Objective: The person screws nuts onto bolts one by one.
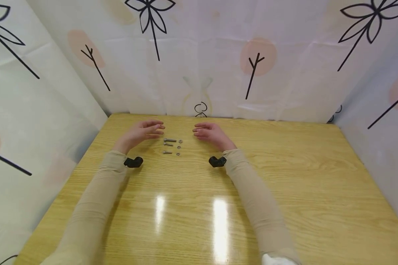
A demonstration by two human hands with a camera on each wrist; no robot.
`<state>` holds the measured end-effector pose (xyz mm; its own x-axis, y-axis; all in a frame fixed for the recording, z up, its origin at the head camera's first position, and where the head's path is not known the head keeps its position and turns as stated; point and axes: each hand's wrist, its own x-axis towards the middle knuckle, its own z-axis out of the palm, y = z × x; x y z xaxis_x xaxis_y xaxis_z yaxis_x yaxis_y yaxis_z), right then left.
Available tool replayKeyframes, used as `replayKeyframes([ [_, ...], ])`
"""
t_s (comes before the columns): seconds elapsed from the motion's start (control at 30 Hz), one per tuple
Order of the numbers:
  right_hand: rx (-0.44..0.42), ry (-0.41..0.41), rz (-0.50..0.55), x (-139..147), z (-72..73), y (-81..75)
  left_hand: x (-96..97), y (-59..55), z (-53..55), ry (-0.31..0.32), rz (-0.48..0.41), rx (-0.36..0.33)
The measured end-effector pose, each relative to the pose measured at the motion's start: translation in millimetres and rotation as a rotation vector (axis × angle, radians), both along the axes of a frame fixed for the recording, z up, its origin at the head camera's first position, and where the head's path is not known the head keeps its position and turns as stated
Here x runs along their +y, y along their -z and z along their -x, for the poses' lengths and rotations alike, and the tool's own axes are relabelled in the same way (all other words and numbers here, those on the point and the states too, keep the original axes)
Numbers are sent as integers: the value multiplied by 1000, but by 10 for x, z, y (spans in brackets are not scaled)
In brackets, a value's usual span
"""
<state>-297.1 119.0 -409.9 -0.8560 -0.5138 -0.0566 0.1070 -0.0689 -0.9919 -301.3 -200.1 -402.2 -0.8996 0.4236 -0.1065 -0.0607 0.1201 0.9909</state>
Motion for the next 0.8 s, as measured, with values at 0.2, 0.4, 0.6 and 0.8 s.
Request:
replayKeyframes([
  [0.2, -43, -13, 25, -140, 29, 80, 24, 67, 45, 30, 20, -19],
  [0.4, -81, -4, 16, -242, 34, 102, 74, 52, 40, 36, 38, -39],
  [0.6, -92, -2, 7, -332, 36, 119, 95, 107, 83, 11, 51, -75],
  [0.8, -90, -11, 1, -416, 61, 158, 102, 134, 93, 13, 54, -81],
])
